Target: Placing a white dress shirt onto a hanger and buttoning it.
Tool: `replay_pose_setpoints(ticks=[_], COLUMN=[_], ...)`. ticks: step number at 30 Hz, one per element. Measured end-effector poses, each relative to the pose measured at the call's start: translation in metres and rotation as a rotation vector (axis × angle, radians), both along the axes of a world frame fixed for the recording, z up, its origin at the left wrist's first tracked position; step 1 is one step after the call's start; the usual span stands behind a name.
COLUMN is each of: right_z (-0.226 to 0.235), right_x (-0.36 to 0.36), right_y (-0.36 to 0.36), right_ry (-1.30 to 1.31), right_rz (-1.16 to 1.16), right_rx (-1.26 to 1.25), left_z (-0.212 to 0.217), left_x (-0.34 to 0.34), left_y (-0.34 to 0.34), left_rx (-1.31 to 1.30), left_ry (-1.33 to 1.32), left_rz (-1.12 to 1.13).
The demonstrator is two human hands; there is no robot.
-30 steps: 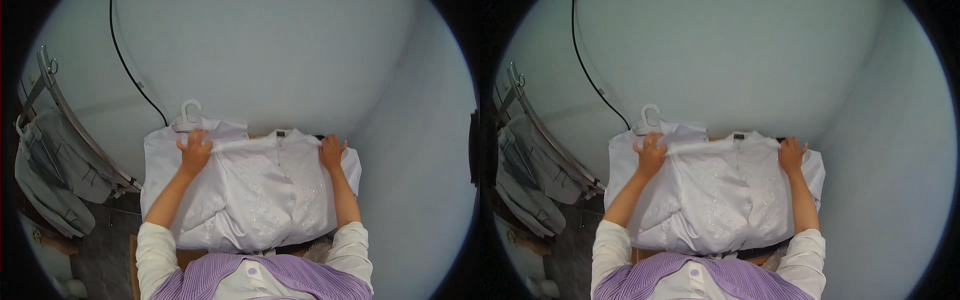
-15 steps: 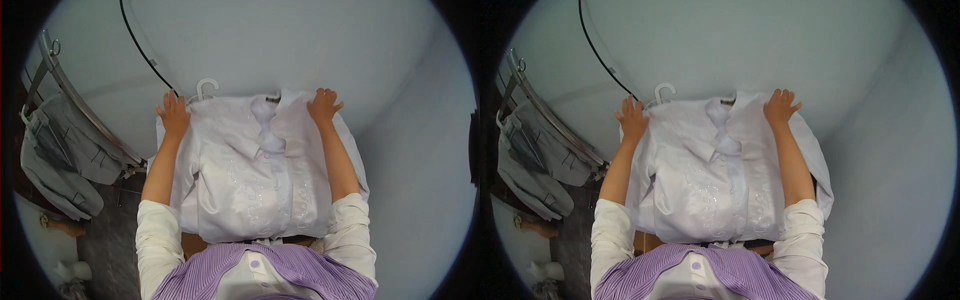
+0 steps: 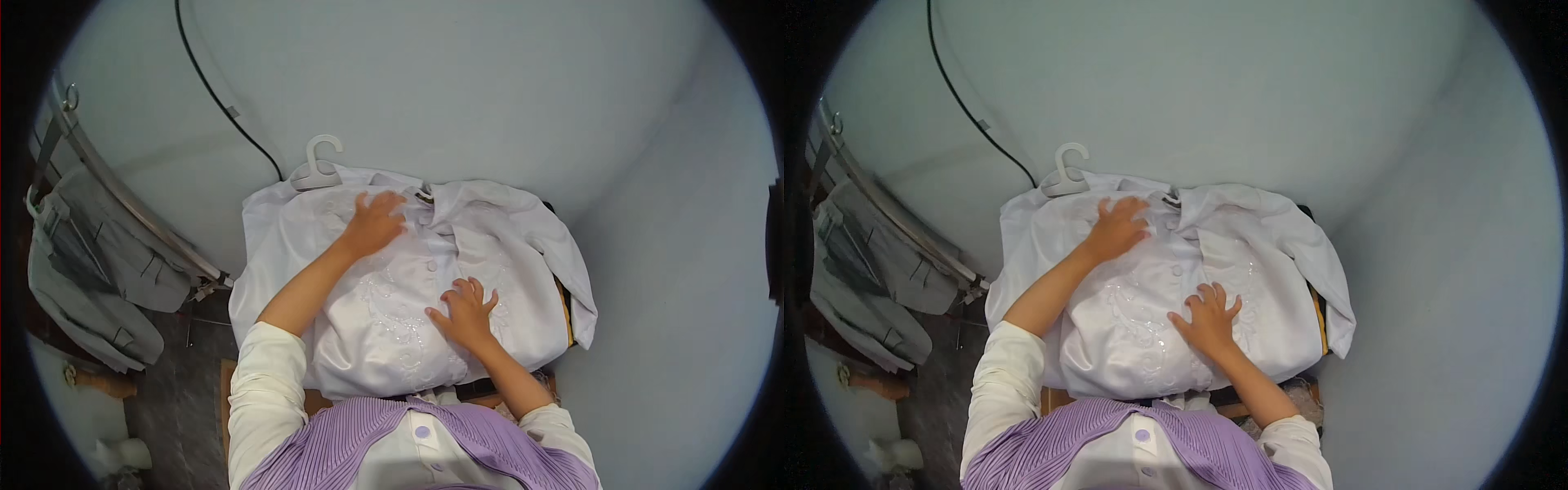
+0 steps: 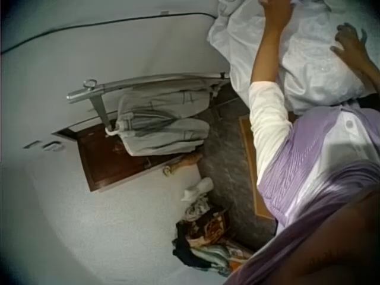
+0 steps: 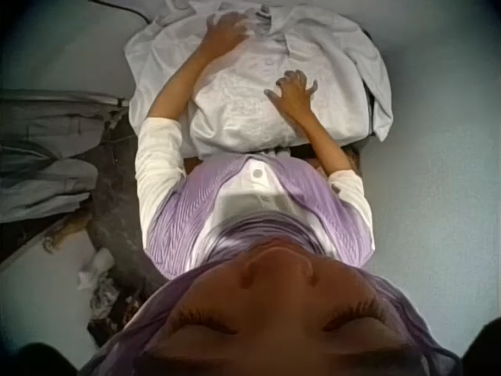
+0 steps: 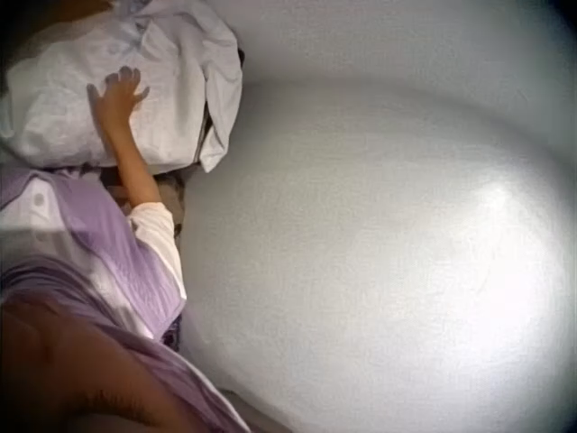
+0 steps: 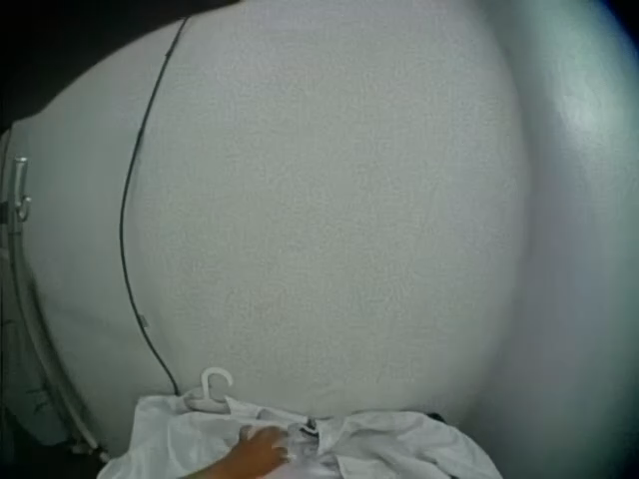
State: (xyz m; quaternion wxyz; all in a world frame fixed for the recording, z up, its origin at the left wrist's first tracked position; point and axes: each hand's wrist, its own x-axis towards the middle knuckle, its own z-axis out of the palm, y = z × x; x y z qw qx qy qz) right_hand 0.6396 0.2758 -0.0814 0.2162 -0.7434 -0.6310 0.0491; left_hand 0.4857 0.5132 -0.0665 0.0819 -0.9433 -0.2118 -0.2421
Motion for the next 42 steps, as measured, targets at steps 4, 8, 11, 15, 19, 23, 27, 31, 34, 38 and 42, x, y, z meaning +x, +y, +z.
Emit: replay_pose_setpoints(ticks=[4, 8, 11, 15, 19, 23, 27, 31, 34, 38, 42], right_z=[-0.015, 0.003, 0.003, 0.003, 0.005, -0.016, -0.039, -0.075, -0.099, -0.094, -0.096], right_x=[-0.013, -0.005, 0.016, 0.014, -0.021, -0.079, -0.149, -0.217, -0.242, -0.259, -0.256], right_y=[-0.03, -0.044, -0.057, -0.069, -0.08, -0.092, -0.099, -0.098, -0.091, -0.116, -0.163], right_ry=[0.125, 0.13, 0.07, 0.101, 0.091, 0.046, -0.002, -0.11, -0.293, -0.217, -0.2], right_rz=[-0.031, -0.166, -0.301, -0.349, -0.289, -0.146, 0.04, -0.007, -0.133, -0.185, -0.393], right_rx=[0.022, 0.093, -0.012, 0.093, 0.232, 0.284, 0.354, 0.424, 0.428, 0.638, 0.388], left_z=[0.03, 0.019, 0.016, 0.048, 0.041, 0.023, 0.026, 0.01, 0.011, 0.024, 0.027], left_x=[0.035, 0.049, 0.043, -0.004, -0.1, -0.172, -0.197, -0.209, -0.212, -0.227, -0.242], left_y=[0.011, 0.0, -0.024, -0.081, -0.115, -0.125, -0.135, -0.124, -0.109, -0.087, -0.081], left_rx=[-0.157, -0.154, -0.047, -0.253, -0.404, -0.529, -0.456, -0.358, -0.269, -0.132, -0.217], left_ry=[-0.271, -0.101, -0.209, -0.306, -0.283, -0.072, 0.03, -0.033, -0.117, -0.258, -0.16], left_rz=[0.137, 0.195, 0.16, 0.381, 0.591, 0.587, 0.429, 0.313, 0.3, 0.352, 0.265])
